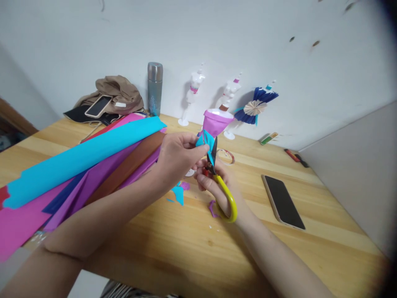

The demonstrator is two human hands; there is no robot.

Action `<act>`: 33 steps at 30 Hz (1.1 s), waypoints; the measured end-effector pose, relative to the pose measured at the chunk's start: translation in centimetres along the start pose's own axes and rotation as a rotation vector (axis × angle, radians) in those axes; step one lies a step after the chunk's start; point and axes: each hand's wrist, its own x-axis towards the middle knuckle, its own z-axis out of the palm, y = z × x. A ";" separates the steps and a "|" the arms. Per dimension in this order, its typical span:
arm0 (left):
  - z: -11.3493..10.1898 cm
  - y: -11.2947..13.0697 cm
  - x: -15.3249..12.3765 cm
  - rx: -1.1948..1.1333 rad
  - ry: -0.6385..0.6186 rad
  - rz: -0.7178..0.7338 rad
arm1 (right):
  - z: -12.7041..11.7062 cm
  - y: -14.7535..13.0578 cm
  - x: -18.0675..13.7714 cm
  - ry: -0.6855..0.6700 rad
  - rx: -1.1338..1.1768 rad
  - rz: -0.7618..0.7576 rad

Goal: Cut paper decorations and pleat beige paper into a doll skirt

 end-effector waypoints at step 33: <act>-0.1 -1.0 0.0 0.080 0.082 0.120 | 0.1 -0.3 0.2 0.029 -0.034 -0.032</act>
